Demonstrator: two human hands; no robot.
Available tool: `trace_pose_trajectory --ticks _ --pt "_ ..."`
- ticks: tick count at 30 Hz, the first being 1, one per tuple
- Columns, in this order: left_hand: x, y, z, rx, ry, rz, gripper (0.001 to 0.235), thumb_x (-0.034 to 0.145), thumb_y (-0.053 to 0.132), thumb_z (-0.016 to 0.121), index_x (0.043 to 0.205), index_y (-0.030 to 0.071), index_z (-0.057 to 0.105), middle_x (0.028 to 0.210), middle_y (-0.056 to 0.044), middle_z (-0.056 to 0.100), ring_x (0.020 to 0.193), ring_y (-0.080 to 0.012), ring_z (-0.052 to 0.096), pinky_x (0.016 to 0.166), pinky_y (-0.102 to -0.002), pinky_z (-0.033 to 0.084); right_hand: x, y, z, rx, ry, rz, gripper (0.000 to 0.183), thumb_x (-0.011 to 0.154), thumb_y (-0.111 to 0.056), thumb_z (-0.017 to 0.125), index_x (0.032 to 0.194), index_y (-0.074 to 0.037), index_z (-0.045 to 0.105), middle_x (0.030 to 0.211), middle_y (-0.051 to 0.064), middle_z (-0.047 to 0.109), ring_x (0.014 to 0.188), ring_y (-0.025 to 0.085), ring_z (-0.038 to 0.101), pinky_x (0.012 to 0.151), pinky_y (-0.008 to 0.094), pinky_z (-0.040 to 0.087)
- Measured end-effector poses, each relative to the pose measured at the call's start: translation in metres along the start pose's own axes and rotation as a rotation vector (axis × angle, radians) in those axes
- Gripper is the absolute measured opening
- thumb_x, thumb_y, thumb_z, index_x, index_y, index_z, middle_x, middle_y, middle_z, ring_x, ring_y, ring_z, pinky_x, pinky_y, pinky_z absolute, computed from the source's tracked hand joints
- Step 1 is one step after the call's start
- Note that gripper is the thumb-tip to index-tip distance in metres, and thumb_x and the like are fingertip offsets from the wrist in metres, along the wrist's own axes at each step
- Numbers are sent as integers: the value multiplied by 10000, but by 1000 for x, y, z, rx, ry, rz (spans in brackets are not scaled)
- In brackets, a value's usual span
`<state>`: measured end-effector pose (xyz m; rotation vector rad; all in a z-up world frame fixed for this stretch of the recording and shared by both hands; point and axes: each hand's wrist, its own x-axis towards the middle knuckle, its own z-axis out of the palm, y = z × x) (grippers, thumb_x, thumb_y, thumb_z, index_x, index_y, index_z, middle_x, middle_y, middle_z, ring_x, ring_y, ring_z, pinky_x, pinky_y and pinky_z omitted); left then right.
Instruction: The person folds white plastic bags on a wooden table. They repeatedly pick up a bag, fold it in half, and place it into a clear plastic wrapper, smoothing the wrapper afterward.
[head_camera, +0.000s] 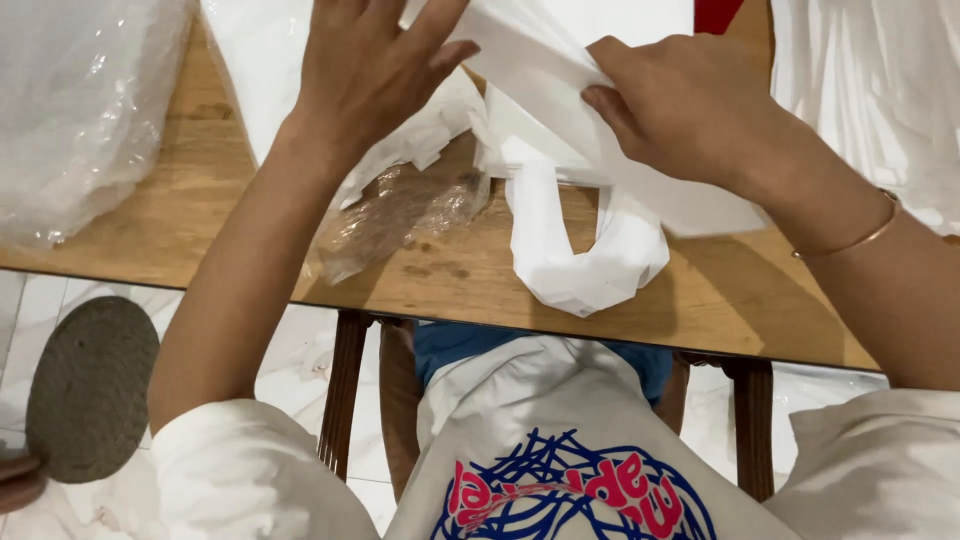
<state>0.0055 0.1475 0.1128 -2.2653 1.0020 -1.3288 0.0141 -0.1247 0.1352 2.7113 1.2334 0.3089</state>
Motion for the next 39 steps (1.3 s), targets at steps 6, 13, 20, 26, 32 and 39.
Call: trace_pose_trajectory --ticks 6,13,20,26,32,39 --pt "-56 43 -48 -137 -209 69 461 894 304 706 1221 158 417 1340 -118 235 1198 -260 323 997 -467 273 -17 -16 -25 448 -2 78 388 961 -191 485 685 -41 257 442 84 309 443 277 327 474 384 229" --pt "-74 -10 -44 -12 -790 -219 503 650 58 563 1131 188 491 1146 -125 410 865 -258 473 553 -340 470 -27 -56 -52 473 -327 186 315 895 -344 389 736 -73 363 485 112 489 485 305 478 488 401 309" --pt "-81 -45 -23 -34 -480 -155 429 465 -110 529 844 83 590 771 -17 563 658 -215 535 382 -298 321 -62 -81 -40 458 -404 53 237 853 -352 342 850 -144 456 489 99 526 514 314 524 517 404 389" --pt "-52 -30 -44 48 -468 -109 365 502 -84 558 791 138 562 780 38 539 661 -144 503 400 -251 317 -28 -105 -15 549 -75 -57 163 858 -143 432 945 -7 455 608 180 518 505 386 461 457 475 337" --pt "-36 -24 -54 200 -499 -45 292 526 -1 574 695 231 518 773 122 476 683 -63 463 410 -209 287 52 -124 16 508 54 -28 109 853 -80 414 797 11 437 648 208 509 536 420 465 428 505 337" --pt "-38 -3 -51 189 -467 -109 270 733 188 554 999 144 559 1134 35 509 555 -130 522 404 -247 353 146 -141 75 479 86 86 158 677 -25 410 593 -30 543 570 164 535 473 383 488 404 454 386"
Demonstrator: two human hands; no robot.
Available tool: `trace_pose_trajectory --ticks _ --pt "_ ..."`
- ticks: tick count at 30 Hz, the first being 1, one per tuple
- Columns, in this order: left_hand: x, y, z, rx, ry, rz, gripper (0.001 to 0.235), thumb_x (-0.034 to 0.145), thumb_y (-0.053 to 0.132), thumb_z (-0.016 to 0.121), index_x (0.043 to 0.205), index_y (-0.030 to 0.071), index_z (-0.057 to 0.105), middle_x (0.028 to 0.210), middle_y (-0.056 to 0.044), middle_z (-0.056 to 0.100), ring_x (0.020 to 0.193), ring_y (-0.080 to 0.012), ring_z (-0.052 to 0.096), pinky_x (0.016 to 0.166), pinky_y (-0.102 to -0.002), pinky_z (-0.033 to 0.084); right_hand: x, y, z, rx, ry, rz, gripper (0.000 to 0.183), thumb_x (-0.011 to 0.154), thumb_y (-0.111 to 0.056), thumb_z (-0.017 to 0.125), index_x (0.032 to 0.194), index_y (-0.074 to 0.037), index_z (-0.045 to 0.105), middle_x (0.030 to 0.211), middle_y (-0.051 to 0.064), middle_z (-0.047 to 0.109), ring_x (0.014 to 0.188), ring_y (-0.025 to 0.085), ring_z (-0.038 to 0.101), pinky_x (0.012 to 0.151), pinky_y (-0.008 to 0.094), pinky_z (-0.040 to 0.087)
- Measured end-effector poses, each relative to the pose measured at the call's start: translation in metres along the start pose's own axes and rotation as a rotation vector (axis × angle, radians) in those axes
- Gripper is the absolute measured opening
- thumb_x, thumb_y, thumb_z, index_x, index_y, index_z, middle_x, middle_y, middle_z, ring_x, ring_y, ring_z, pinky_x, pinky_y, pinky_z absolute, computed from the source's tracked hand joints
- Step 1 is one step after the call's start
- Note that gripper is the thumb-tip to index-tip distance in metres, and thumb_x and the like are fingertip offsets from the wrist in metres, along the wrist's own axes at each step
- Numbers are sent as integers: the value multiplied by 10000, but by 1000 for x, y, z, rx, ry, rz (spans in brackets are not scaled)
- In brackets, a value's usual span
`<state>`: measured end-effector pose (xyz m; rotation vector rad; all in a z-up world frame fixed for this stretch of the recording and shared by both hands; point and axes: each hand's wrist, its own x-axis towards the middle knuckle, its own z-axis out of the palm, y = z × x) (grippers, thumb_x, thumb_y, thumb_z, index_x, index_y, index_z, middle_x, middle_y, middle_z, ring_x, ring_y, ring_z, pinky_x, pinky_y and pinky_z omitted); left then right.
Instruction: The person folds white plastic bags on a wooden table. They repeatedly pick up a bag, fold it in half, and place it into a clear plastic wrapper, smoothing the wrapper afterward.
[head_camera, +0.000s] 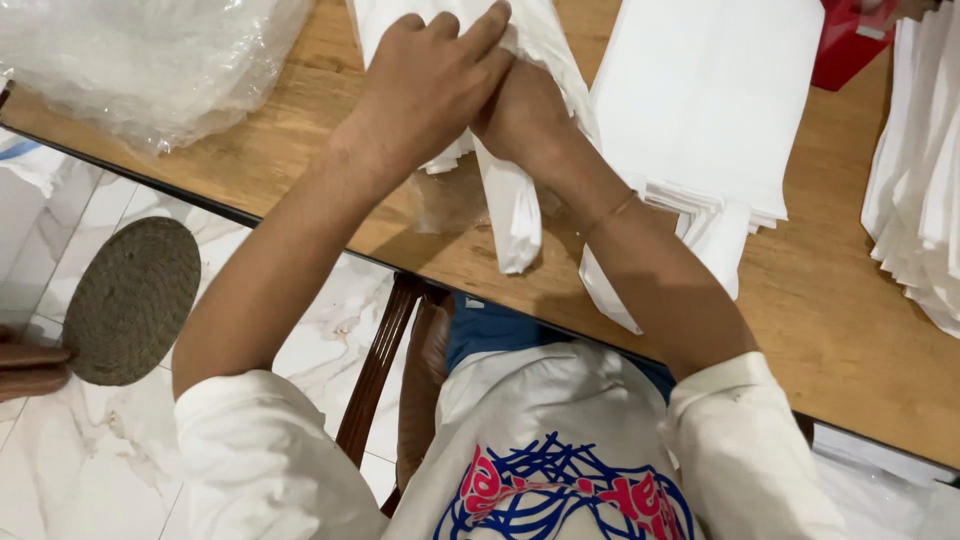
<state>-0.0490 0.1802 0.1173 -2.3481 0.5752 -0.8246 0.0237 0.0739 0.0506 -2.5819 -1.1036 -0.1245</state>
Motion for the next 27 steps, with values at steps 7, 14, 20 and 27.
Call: trace_pose_trajectory --ticks 7,14,20,27 --pt "-23 27 -17 -67 150 -177 123 769 95 518 869 151 563 1209 -72 453 805 -201 486 596 -291 352 18 33 36 152 -345 135 240 804 -185 400 797 -73 612 829 127 600 751 266 555 603 352 426" --pt "-38 59 -39 -428 259 -110 169 866 138 461 932 54 592 1068 -96 539 993 -254 490 830 -394 350 -23 6 -42 1026 -213 463 466 755 -393 443 1173 -193 402 1195 16 457 1057 121 448 853 223 365" --pt "-49 45 -51 -387 79 -181 231 849 318 488 920 129 601 815 1 586 759 -164 527 696 -342 323 -33 34 -24 814 92 216 437 820 -9 389 1231 -157 372 1316 12 351 1218 191 318 1002 270 224" --pt "-63 66 -38 -376 -604 -199 533 843 517 288 1214 159 423 1051 -117 550 992 -328 466 843 -516 273 -52 31 -24 931 189 34 409 850 -15 328 1242 -110 397 1297 35 395 1230 174 328 1038 286 196"
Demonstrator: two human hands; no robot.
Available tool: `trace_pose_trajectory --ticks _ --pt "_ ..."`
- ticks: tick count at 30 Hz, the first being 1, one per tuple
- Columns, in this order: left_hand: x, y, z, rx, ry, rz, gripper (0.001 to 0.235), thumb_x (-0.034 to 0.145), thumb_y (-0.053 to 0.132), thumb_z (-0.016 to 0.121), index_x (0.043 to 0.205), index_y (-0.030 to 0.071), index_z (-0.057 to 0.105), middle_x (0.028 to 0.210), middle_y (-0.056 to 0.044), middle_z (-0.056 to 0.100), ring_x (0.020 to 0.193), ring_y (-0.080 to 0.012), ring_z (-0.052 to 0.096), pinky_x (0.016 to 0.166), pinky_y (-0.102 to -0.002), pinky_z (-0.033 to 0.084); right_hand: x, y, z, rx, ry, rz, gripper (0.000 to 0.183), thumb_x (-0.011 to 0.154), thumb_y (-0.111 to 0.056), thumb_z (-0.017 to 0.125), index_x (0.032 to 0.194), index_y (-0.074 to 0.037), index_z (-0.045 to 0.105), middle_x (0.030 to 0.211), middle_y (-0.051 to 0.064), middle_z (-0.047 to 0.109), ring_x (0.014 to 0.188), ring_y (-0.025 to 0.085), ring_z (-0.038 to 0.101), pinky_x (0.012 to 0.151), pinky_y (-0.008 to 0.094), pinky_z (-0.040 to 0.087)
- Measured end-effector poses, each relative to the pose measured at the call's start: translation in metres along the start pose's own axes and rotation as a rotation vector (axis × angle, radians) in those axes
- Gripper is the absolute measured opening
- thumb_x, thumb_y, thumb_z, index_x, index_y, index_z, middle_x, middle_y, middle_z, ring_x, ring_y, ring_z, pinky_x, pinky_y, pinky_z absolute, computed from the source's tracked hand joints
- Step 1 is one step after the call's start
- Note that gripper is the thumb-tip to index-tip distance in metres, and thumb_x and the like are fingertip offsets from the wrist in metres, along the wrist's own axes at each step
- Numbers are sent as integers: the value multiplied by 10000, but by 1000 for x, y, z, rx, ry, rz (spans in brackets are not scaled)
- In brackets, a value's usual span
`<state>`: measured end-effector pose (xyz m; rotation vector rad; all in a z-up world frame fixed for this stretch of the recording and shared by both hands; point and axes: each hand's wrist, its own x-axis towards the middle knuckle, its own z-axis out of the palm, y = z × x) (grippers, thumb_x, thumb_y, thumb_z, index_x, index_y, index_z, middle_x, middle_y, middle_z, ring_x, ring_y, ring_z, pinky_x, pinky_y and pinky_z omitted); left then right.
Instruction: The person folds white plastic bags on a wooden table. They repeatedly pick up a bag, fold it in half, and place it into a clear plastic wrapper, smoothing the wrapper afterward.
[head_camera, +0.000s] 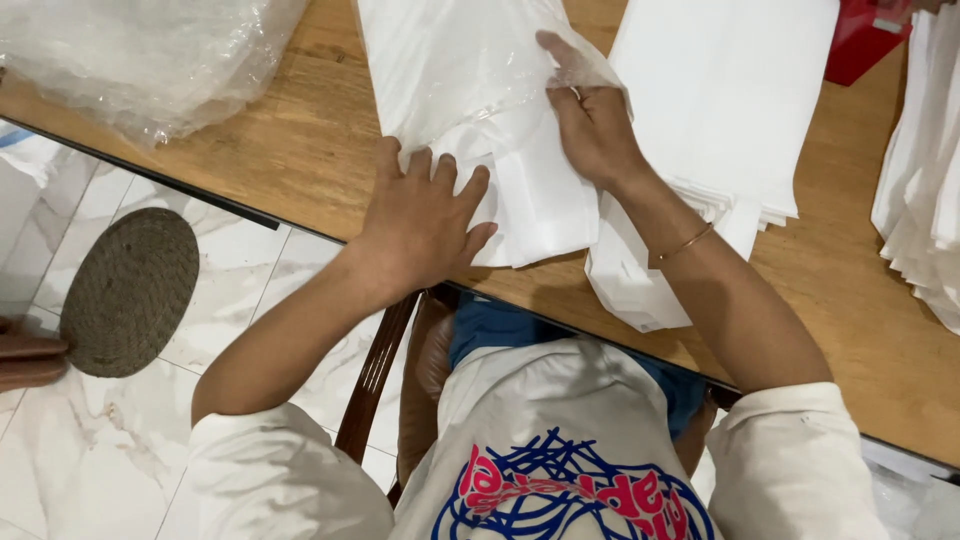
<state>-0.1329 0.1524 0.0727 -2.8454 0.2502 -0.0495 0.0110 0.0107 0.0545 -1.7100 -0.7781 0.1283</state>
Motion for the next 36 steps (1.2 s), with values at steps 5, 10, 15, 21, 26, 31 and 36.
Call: trace_pose_trajectory --ticks 5,10,15,21,26,31,36 --pt "23 28 26 255 -22 -171 594 840 500 301 1300 125 316 1199 -234 456 1007 -357 485 973 -539 28 -5 -4 -4 -443 -176 -39 341 847 -130 376 1090 67 509 1195 204 457 1176 265 363 950 334 284" --pt "46 50 13 473 194 13 406 870 185 365 1227 -1 424 1259 -194 411 1147 -345 367 980 -517 212 -7 3 1 -945 -229 21 589 874 -102 386 1355 -50 49 895 267 515 858 428 459 608 503 414" --pt "72 62 23 498 -101 35 405 837 162 348 1201 12 441 1183 -217 461 1103 -376 363 922 -456 293 -4 37 2 -1366 -34 -547 373 949 -236 477 1228 9 440 1382 180 162 1089 505 395 809 549 406" --pt "85 27 12 362 -447 -28 745 748 399 474 1338 75 156 1378 -192 204 1262 -415 143 993 -564 86 12 31 3 -1393 -445 -221 500 856 -281 280 1286 -32 335 1306 269 280 1146 350 402 777 445 382" --pt "81 6 -3 -270 -667 -240 641 833 377 391 1361 259 47 1406 -144 -125 1213 -526 -107 873 -736 14 25 8 2 -1072 -830 426 547 884 -406 90 1232 -97 378 1238 142 431 1103 325 428 868 439 361" --pt "77 1 -24 -352 -755 -294 792 794 530 366 1347 291 -148 1384 -127 -224 1226 -508 -10 957 -628 137 28 25 -1 -1019 -682 269 574 840 -385 181 1361 -219 6 1415 77 -87 1289 280 -105 1044 382 -35" --pt "78 -4 -10 -360 -695 -231 638 849 432 217 1357 241 -117 1399 -151 -158 1219 -522 -61 915 -671 139 -3 -3 -2 -801 -707 153 571 875 -371 134 1347 -52 101 1368 239 1 1247 318 -166 1022 404 21"
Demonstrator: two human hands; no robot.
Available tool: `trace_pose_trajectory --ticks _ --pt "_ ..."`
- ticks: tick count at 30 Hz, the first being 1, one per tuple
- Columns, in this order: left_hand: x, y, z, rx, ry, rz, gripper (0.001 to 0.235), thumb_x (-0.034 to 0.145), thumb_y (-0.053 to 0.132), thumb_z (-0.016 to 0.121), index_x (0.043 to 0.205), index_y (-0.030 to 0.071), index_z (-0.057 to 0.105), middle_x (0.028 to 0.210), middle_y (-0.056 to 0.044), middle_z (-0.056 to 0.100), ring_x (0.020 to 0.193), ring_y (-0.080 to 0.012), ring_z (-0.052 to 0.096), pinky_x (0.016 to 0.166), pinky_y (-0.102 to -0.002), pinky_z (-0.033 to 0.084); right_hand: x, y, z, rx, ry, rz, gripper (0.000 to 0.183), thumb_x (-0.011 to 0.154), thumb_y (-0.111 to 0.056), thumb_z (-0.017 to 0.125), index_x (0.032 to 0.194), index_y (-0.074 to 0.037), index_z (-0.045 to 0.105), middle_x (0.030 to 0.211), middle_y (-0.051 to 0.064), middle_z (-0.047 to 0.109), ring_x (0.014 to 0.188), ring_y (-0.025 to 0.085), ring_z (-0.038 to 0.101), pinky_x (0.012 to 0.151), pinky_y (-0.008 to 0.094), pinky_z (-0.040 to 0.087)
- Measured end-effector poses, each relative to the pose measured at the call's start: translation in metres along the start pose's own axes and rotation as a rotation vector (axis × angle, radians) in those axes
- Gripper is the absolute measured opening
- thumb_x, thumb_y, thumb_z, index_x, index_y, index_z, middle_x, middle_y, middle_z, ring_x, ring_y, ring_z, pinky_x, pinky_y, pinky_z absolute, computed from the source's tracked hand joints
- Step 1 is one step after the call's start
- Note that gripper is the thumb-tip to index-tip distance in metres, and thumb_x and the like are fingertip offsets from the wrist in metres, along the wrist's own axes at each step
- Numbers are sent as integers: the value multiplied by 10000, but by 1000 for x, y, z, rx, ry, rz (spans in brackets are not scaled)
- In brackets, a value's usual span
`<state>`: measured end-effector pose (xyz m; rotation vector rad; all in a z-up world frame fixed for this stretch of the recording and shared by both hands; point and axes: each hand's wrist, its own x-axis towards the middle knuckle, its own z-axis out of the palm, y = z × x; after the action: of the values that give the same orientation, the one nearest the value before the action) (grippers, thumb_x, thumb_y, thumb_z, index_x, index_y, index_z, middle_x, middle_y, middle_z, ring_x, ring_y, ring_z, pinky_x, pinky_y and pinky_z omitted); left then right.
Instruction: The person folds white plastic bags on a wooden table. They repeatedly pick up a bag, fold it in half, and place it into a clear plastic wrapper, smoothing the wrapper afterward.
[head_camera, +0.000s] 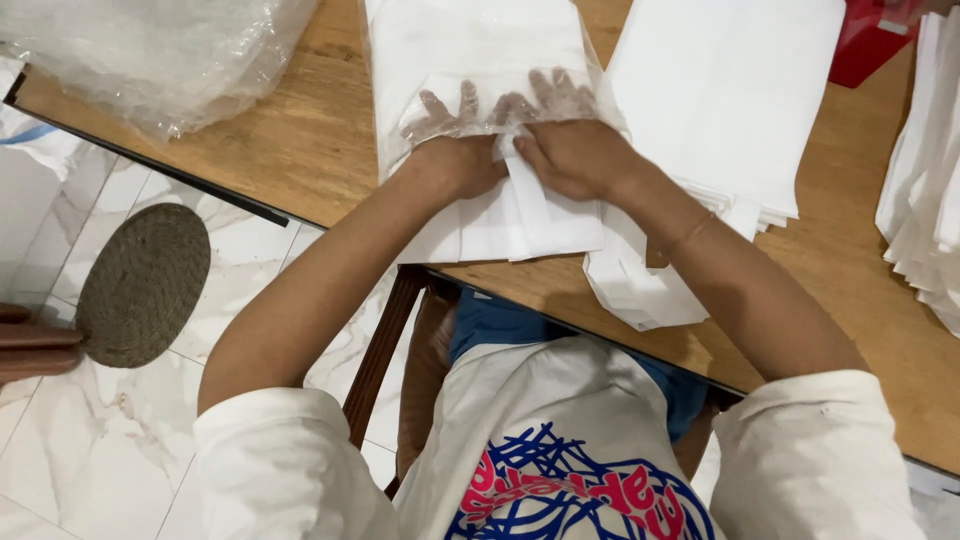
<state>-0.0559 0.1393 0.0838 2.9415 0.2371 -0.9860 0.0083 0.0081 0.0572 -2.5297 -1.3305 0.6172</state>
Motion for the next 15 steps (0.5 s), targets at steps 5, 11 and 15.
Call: trace_pose_trajectory --ticks 5,11,15 --pt "-1 -4 -11 -36 131 -31 557 853 301 189 1367 222 -11 1417 -131 -36 1253 -453 14 977 -553 127 -48 -10 39 -471 356 -334 778 828 -617 162 1363 -58 80 1399 199 54 1274 394 88 1001 541 134" --pt "4 2 -17 -61 162 -57 569 842 314 234 1362 200 32 1416 -109 6 1251 -442 41 965 -523 174 -46 -13 58 -935 761 -407 799 637 -547 708 1266 -174 386 1250 184 424 1065 410 466 788 511 422" --pt "1 -3 -16 -116 239 -50 586 844 262 267 1361 206 -3 1421 -99 -6 1265 -415 29 985 -520 142 -32 -12 46 -927 851 -415 323 853 -195 449 1156 -96 499 1086 196 547 912 363 558 707 416 486"
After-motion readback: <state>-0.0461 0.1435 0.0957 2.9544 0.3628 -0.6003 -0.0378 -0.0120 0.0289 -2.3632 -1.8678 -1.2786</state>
